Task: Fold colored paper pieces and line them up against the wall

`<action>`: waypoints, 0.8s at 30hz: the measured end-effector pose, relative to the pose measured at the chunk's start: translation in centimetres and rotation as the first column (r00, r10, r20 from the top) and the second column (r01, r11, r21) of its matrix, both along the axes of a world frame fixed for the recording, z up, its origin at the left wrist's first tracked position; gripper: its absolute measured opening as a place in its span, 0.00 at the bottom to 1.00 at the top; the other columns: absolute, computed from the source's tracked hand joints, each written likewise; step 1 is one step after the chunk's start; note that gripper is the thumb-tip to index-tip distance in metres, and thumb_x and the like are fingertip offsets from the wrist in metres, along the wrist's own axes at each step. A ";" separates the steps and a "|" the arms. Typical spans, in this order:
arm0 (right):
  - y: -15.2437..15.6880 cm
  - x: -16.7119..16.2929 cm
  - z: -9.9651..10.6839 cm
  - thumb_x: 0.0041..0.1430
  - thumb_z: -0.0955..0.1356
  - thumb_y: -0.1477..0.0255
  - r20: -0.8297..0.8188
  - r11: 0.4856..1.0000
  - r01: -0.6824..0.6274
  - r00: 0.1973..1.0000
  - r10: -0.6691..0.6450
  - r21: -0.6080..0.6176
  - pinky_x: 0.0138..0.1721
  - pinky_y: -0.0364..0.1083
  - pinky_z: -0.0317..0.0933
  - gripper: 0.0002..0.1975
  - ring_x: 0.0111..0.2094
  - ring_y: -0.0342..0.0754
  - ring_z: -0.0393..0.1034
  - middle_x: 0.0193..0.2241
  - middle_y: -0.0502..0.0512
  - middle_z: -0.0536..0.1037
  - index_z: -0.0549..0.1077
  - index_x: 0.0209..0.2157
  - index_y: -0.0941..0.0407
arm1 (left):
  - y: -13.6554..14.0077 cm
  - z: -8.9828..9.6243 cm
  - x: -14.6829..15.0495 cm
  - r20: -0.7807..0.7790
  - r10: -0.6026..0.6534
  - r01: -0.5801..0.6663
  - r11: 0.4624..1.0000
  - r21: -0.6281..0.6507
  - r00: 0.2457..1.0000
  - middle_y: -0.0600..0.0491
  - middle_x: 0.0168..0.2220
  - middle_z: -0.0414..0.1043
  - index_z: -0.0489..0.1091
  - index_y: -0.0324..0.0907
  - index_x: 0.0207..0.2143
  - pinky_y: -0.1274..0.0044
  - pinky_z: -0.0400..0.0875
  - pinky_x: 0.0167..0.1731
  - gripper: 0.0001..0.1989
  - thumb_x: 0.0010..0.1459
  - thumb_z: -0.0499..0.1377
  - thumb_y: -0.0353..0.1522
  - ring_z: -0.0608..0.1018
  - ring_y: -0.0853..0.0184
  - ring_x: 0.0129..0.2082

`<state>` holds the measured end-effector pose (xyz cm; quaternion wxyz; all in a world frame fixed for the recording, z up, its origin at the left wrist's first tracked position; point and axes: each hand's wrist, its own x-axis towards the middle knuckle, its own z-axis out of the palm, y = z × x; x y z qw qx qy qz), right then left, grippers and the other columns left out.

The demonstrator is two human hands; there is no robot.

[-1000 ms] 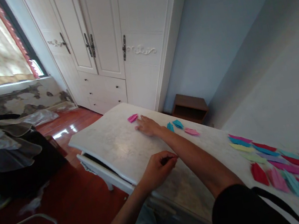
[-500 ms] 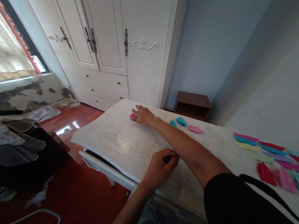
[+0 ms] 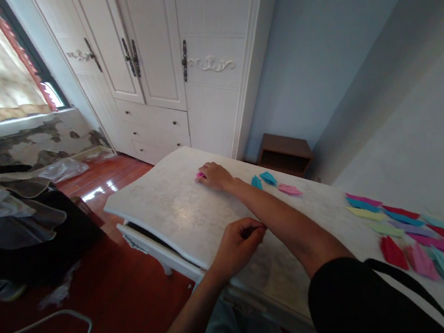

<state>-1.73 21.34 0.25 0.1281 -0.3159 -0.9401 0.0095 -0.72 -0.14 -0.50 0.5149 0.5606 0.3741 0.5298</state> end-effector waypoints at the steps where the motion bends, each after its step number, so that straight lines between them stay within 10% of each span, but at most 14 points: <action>1: -0.3 0.2 0.0 0.64 0.66 0.63 -0.012 1.000 -0.002 1.000 0.002 0.003 0.53 0.51 0.58 0.19 0.50 0.54 0.67 0.49 0.66 0.75 0.72 0.50 0.63 | 0.0 0.0 0.0 0.021 0.002 -0.002 1.000 -0.022 1.000 0.54 0.24 0.70 0.75 0.36 0.31 0.81 0.62 0.24 0.09 0.54 0.57 0.32 0.69 0.72 0.23; 16: -10.6 11.7 1.7 0.59 0.70 0.63 -0.366 0.980 -0.192 0.910 0.194 0.042 0.57 0.60 0.59 0.28 0.56 0.57 0.65 0.53 0.64 0.71 0.64 0.59 0.54 | 0.7 0.2 -1.2 0.316 0.515 -0.481 0.857 -0.184 0.797 0.58 0.26 0.67 0.70 0.39 0.40 0.83 0.62 0.20 0.11 0.56 0.58 0.35 0.68 0.76 0.19; 24: -17.6 16.9 1.2 0.60 0.69 0.64 -0.382 0.989 -0.150 0.915 0.132 -0.018 0.59 0.60 0.58 0.34 0.60 0.58 0.60 0.58 0.67 0.66 0.55 0.64 0.55 | 0.5 0.8 -0.5 0.069 0.379 -0.371 0.923 -0.106 0.923 0.52 0.34 0.72 0.70 0.37 0.42 0.81 0.67 0.22 0.15 0.56 0.59 0.38 0.73 0.73 0.23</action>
